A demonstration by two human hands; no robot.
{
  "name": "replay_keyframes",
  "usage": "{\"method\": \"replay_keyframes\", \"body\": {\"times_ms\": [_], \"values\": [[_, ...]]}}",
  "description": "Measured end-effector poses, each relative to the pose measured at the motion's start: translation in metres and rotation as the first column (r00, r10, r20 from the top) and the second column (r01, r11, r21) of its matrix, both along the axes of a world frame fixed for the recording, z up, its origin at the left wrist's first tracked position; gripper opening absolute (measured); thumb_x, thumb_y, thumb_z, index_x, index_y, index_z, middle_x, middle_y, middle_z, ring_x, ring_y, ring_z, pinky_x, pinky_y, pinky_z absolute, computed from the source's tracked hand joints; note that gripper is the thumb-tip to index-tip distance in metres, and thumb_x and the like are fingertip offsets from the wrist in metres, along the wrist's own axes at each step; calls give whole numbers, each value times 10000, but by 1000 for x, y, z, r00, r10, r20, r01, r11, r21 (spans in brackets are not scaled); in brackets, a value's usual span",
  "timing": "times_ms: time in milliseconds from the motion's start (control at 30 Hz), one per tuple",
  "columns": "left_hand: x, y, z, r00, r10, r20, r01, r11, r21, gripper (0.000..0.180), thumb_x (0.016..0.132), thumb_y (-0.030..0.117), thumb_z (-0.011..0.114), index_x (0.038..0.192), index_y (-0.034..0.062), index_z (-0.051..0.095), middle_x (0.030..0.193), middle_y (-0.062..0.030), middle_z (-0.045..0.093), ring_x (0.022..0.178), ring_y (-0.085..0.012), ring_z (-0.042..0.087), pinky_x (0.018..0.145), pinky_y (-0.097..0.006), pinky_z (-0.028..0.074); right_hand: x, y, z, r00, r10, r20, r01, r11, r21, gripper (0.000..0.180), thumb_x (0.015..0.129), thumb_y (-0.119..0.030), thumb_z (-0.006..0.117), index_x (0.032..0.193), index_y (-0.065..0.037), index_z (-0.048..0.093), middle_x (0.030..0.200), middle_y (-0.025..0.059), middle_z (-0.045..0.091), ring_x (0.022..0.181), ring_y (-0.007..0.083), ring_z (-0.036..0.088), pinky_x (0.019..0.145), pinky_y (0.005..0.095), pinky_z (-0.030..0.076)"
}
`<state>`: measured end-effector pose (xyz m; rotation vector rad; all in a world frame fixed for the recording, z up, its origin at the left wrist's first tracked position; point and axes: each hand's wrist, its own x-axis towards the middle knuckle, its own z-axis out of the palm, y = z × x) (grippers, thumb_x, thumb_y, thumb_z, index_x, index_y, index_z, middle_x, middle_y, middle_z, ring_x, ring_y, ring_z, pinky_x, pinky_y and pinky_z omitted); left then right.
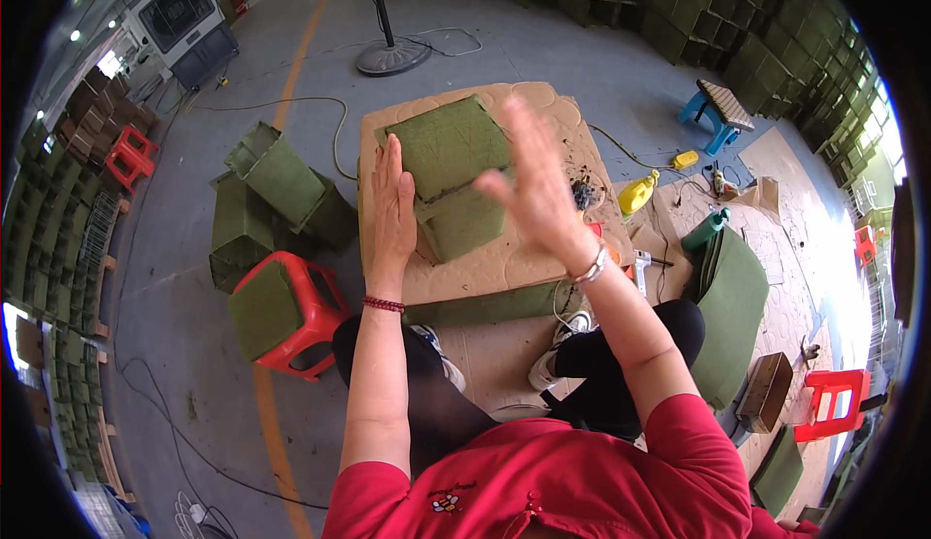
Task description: Using a hot glue gun to attach a fabric panel to a foam box structure.
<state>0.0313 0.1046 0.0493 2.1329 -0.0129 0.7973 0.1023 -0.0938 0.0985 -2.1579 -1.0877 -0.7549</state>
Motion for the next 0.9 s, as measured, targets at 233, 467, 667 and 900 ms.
{"method": "replay_keyframes", "body": {"times_ms": [233, 467, 667, 900], "values": [[4, -8, 8, 999, -39, 13, 40, 998, -48, 632, 1008, 463, 196, 1486, 50, 176, 1545, -105, 196, 1435, -272, 132, 1168, -367, 91, 29, -5, -29, 878, 83, -471, -87, 996, 14, 748, 946, -449, 449, 1447, 49, 203, 1515, 224, 209, 1422, 302, 184, 1156, 390, 146], [3, -3, 7, 998, -60, -7, 58, 986, -159, 661, 1002, 487, 229, 1489, 48, 144, 1559, -100, 143, 1443, -249, 98, 1171, -350, 93, 35, -20, -50, 649, 403, -645, -163, 902, 399, 708, 1004, -487, 235, 1448, 61, 181, 1521, 208, 207, 1425, 285, 168, 1144, 329, 164], [20, 22, 5, 994, 40, 107, -11, 967, -256, 740, 978, 562, 241, 1481, 25, 161, 1558, -137, 119, 1446, -263, 66, 1169, -371, 68, 49, -32, -40, 713, 383, -588, -56, 866, 496, 699, 1000, -491, 248, 1456, 36, 193, 1526, 206, 190, 1428, 277, 158, 1148, 324, 163], [44, 12, 15, 985, 35, -167, -27, 998, 52, 760, 972, 579, 178, 1469, 4, 195, 1549, -159, 142, 1444, -285, 74, 1168, -400, 66, 88, 28, -2, 621, 275, -733, -179, 961, 209, 779, 969, -574, 259, 1460, 26, 189, 1529, 174, 205, 1428, 268, 163, 1153, 318, 148]]}}
